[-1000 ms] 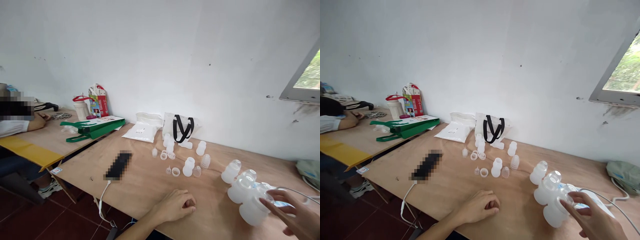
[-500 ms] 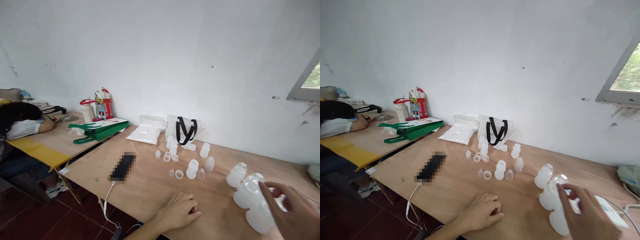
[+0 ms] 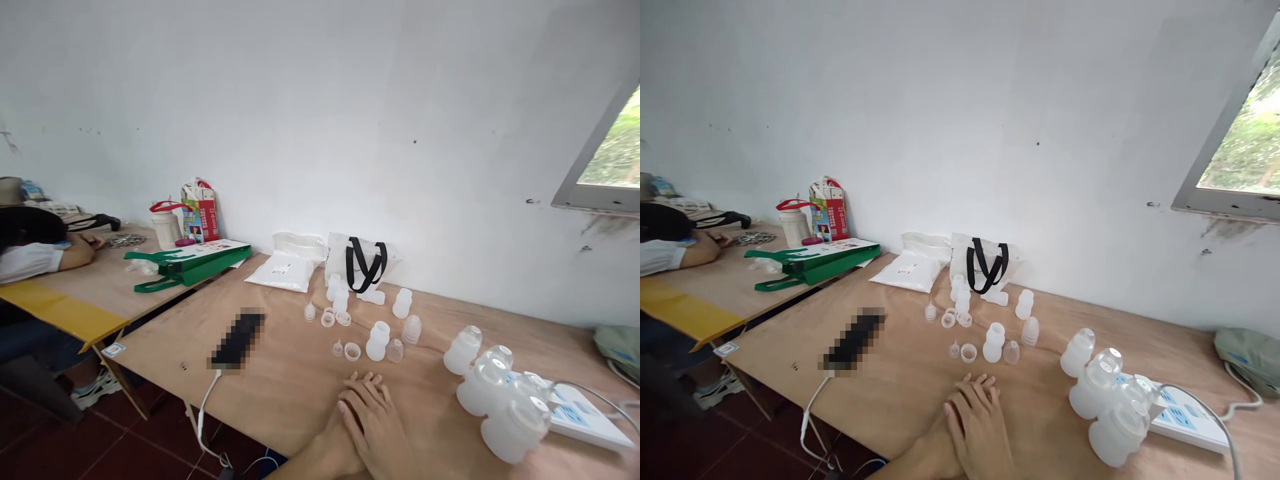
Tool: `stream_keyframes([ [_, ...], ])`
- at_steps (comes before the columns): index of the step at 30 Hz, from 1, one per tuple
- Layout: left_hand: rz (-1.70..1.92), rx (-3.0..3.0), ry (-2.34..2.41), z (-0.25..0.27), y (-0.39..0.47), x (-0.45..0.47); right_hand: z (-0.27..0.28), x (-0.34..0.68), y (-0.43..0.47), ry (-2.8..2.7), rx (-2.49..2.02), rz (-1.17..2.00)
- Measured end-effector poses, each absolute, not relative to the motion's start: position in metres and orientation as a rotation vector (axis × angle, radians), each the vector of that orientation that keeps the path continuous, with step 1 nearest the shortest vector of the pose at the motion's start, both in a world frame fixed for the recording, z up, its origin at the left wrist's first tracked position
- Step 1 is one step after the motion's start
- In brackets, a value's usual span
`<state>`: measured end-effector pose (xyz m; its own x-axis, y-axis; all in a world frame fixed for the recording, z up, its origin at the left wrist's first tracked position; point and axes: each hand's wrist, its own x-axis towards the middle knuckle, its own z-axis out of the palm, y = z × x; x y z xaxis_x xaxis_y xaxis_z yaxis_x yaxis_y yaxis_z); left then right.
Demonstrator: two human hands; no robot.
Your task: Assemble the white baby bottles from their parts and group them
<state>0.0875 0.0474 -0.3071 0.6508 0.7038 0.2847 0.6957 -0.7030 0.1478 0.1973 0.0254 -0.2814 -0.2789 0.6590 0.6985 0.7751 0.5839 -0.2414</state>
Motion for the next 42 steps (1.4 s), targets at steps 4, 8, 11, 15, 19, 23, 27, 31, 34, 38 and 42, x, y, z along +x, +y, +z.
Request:
stream_keyframes([
  [4,0.361,2.699,0.706,-0.286,0.068,0.068,-0.296,0.22,0.025,-2.105,-1.33,-0.356],
  [8,0.33,2.542,0.752,-0.278,0.082,0.057,-0.319,0.227,0.027,-2.106,-1.439,-0.631],
  [11,0.395,2.507,0.972,-0.278,0.078,0.057,-0.336,0.224,0.029,-2.045,-1.55,-0.778],
  [15,0.5,2.448,1.156,-0.274,0.072,0.061,-0.342,0.223,0.034,-2.055,-1.566,-0.763],
  [19,0.496,2.51,1.135,-0.267,0.073,0.064,-0.326,0.22,0.039,-2.161,-1.674,-0.593],
  [23,0.438,2.513,1.151,-0.267,0.075,0.064,-0.315,0.217,0.038,-2.121,-1.69,-0.528],
  [27,0.418,2.527,1.154,-0.271,0.075,0.064,-0.321,0.22,0.038,-2.114,-1.584,-0.553],
  [31,0.446,2.566,1.144,-0.277,0.077,0.065,-0.328,0.223,0.04,-2.138,-1.581,-0.545],
  [34,0.475,2.592,1.14,-0.28,0.078,0.064,-0.329,0.224,0.041,-2.143,-1.585,-0.554],
  [38,0.512,2.597,1.129,-0.281,0.077,0.064,-0.327,0.224,0.04,-2.13,-1.569,-0.591],
  [42,0.496,2.599,1.121,-0.279,0.075,0.064,-0.322,0.224,0.038,-2.139,-1.558,-0.601],
])
